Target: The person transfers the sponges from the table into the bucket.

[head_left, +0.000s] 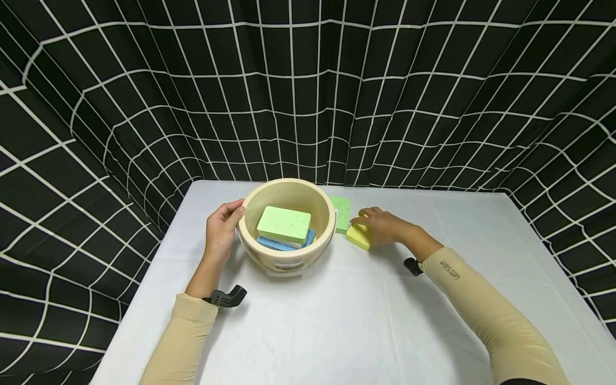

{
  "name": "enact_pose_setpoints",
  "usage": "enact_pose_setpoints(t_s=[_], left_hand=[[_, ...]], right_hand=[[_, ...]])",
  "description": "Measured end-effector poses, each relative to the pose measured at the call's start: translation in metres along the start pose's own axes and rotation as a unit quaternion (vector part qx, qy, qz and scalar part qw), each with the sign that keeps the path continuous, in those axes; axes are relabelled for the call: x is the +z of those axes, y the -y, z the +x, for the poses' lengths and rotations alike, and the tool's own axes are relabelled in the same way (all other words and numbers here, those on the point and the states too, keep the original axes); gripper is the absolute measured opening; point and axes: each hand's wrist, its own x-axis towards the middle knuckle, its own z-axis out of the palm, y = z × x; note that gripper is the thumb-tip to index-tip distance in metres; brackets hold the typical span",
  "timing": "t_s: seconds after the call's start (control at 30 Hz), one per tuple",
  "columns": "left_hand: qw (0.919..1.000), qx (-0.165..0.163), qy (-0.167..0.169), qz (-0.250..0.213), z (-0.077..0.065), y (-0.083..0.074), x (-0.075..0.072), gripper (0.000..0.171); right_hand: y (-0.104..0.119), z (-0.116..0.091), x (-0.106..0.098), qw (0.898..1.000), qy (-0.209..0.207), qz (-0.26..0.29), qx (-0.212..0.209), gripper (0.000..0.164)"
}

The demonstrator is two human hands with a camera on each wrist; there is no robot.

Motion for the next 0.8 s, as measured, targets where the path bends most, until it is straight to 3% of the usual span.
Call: enact_pose_setpoints(t_s=[0.4, 0.8], left_hand=[[1.0000, -0.004, -0.001, 0.003, 0.000, -0.001, 0.001, 0.030], [1.0000, -0.006, 0.002, 0.003, -0.001, -0.001, 0.001, 0.031]], right_hand=[[0.000, 0.003, 0.008, 0.998, -0.021, -0.055, -0.008, 0.066], [-0.001, -0.002, -0.003, 0.999, 0.006, -0.003, 0.033, 0.070]])
